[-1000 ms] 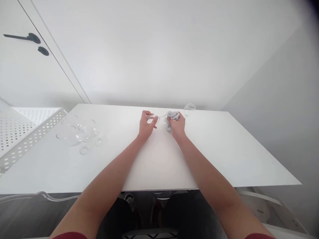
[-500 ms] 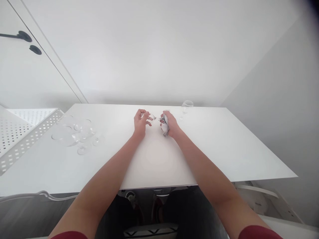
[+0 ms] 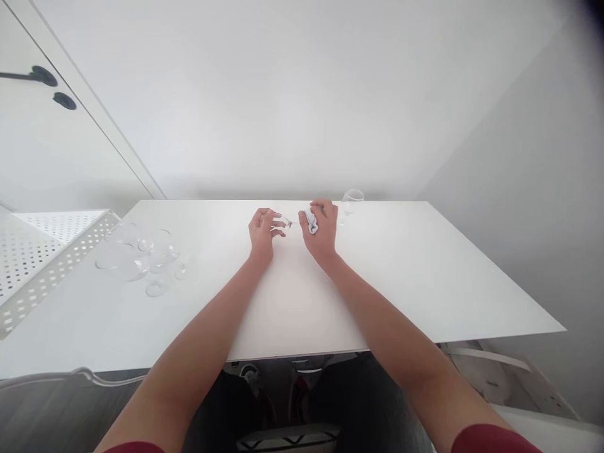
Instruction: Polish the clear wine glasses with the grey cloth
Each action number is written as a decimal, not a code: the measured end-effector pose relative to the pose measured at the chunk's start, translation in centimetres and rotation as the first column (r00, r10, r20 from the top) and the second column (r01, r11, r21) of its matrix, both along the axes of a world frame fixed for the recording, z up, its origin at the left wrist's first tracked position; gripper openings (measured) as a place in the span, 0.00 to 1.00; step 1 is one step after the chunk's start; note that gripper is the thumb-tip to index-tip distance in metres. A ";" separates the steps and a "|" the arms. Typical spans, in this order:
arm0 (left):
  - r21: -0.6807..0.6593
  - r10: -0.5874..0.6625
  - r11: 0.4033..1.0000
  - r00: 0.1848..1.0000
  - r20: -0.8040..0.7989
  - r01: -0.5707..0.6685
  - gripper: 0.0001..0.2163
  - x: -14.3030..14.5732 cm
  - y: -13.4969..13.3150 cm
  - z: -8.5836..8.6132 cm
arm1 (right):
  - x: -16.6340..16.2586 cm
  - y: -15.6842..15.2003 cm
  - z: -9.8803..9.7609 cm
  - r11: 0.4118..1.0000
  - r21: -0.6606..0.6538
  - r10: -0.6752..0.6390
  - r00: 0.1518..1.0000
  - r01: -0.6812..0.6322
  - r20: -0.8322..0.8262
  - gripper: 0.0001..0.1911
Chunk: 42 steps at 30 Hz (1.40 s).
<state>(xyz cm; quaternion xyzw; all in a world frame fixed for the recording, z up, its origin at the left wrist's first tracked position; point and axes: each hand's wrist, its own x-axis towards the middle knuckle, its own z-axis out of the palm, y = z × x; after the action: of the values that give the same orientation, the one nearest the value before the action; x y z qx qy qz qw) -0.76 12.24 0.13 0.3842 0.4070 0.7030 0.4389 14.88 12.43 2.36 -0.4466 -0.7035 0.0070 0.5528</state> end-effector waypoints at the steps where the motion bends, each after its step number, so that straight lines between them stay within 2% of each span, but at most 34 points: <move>1: 0.013 0.000 1.000 1.000 -0.031 0.001 0.16 0.1 -0.1 0.0 | 0.1 -0.1 0.1 0.998 0.041 -0.053 0.998 0.051 0.045 0.12; 3: 0.027 0.025 0.999 0.997 -0.068 -0.023 0.16 0.1 -0.2 0.1 | 0.0 -0.6 0.4 0.997 0.062 -0.057 0.987 0.048 0.148 0.09; 5: 0.030 0.077 0.997 0.995 -0.065 -0.076 0.16 0.0 -0.3 0.1 | -0.4 -1.4 0.7 0.999 -0.036 0.025 0.970 -0.017 0.240 0.07; 7: 0.039 0.144 0.989 0.988 -0.053 -0.142 0.16 -0.1 -0.2 0.1 | -1.1 -2.2 1.0 0.979 -0.200 0.097 0.941 -0.033 0.323 0.17; 9: 0.052 0.200 0.979 0.978 -0.063 -0.197 0.17 -0.1 -0.2 0.2 | -1.7 -2.7 1.4 0.943 -0.332 0.120 0.896 0.032 0.427 0.25; 11: 0.058 0.225 0.974 0.970 -0.093 -0.221 0.19 -0.1 -0.3 0.3 | -2.0 -2.9 1.7 0.910 -0.396 0.128 0.830 0.119 0.543 0.27; 16: 0.058 0.216 0.976 0.966 -0.145 -0.210 0.24 -0.1 -0.4 0.4 | -2.0 -2.9 2.0 0.871 -0.441 0.199 0.666 0.215 0.719 0.24; 20: 0.058 0.206 0.978 0.969 -0.134 -0.199 0.28 -0.1 -0.3 0.1 | -2.5 -3.1 1.4 0.804 -0.515 0.260 0.604 0.297 0.754 0.29; 24: 0.082 0.146 0.987 0.978 -0.151 -0.135 0.29 0.1 -0.2 -0.2 | -3.1 -3.5 0.9 0.759 -0.574 0.324 0.586 0.308 0.743 0.34; 31: 0.167 0.005 0.986 0.975 -0.220 0.032 0.28 0.3 -0.1 -0.5 | -3.0 -3.8 1.2 0.753 -0.581 0.329 0.587 0.309 0.739 0.35; 38: 0.164 -0.177 0.961 0.950 -0.257 0.223 0.34 0.5 -0.4 -0.6 | -2.6 -3.5 0.8 0.755 -0.579 0.333 0.582 0.307 0.742 0.33; 42: 0.159 -0.237 0.945 0.934 -0.267 0.285 0.33 0.7 -0.5 -0.5 | -2.3 -3.4 0.7 0.746 -0.594 0.337 0.600 0.300 0.726 0.33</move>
<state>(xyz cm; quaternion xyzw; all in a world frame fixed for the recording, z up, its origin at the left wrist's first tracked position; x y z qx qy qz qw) -0.05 11.77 -0.38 0.5598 0.3322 0.6218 0.4355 12.60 9.04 3.07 -0.5586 -0.8268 0.0627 -0.0200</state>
